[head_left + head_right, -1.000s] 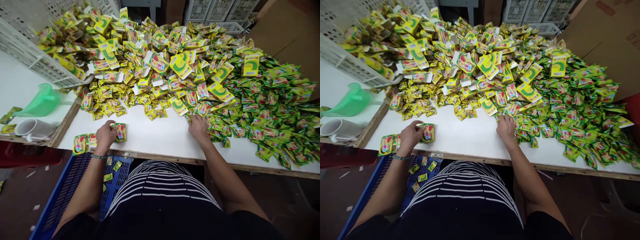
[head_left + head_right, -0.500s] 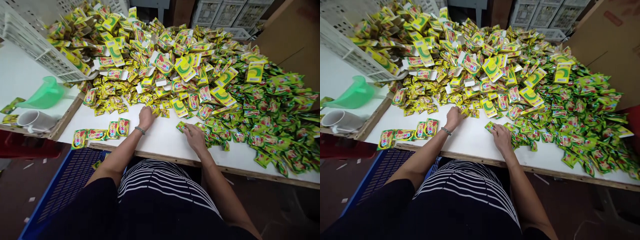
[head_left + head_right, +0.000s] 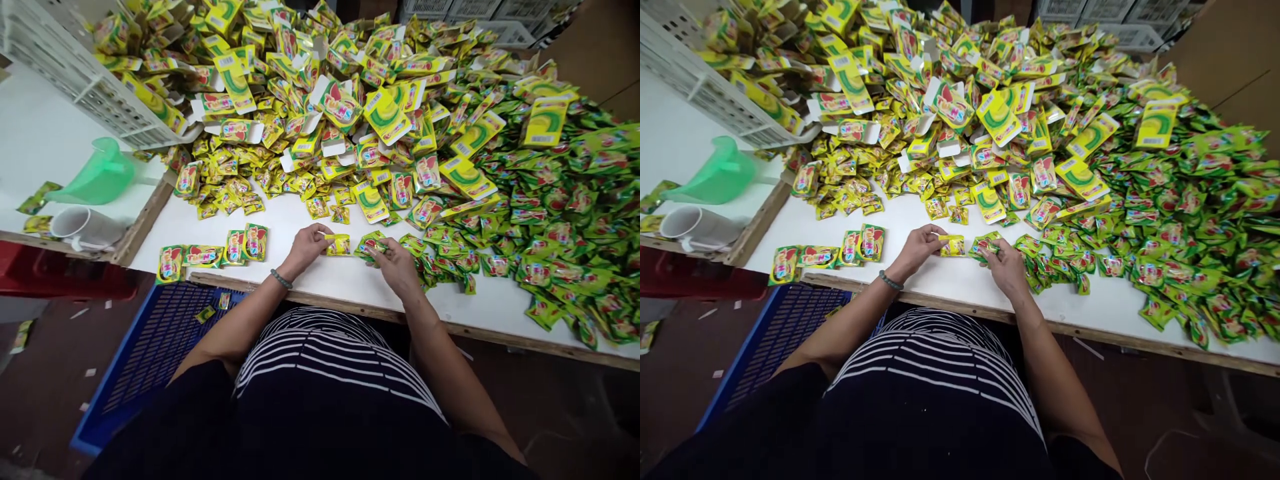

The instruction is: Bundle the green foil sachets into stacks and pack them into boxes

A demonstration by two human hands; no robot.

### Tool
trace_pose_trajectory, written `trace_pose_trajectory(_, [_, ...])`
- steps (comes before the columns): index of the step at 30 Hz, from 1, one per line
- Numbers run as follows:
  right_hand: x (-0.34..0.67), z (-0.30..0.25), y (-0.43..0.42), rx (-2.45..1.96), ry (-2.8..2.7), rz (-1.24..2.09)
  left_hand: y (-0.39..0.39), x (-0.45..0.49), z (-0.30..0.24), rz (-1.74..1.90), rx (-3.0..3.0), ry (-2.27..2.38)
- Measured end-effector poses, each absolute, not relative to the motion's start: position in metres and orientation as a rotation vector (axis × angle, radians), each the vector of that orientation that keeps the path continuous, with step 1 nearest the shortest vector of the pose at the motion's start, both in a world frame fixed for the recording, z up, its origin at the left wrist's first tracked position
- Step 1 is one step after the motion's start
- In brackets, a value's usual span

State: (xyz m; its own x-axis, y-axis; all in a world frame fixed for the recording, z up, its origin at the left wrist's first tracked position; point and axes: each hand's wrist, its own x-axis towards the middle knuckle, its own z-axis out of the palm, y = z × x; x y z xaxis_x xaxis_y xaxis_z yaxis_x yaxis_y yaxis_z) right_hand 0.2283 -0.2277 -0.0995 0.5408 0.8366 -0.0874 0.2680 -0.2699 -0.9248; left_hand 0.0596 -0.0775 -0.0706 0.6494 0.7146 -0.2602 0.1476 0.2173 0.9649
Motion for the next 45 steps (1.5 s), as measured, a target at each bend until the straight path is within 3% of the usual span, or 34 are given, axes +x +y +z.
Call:
trace_pose_trajectory(8, [0.211, -0.086, -0.219, -1.673, -0.783, 0.958, -0.09, 0.065, -0.067, 0.318, 1.171, 0.666])
trace_pose_trajectory(18, [0.206, -0.091, -0.219, -1.616, -0.606, 0.915, -0.092, 0.085, -0.062, 0.334, 1.192, 0.626])
trace_pose_trajectory(22, [0.219, -0.1, -0.226, -1.794, -0.667, 0.693, -0.074, 0.116, -0.049, 0.223, 1.346, 0.735])
trace_pose_trajectory(28, [0.227, -0.112, -0.228, -2.081, -0.71, 0.396, -0.054, 0.186, -0.036, 0.377, 2.15, 1.254])
trace_pose_trajectory(33, [0.223, -0.112, -0.229, -2.056, -0.708, 0.438, -0.044, 0.202, -0.041, 0.19, 2.883, 0.654])
trace_pose_trajectory(37, [0.224, -0.11, -0.227, -2.033, -0.707, 0.474, -0.029, 0.19, -0.054, 0.022, 3.107, 0.254])
trace_pose_trajectory(41, [0.223, -0.112, -0.224, -1.947, -0.711, 0.495, -0.025, 0.179, -0.058, 0.07, 3.033, 0.163])
trace_pose_trajectory(45, [0.223, -0.112, -0.232, -1.8, -0.712, 0.565, -0.034, 0.158, -0.051, 0.213, 2.7, 0.481])
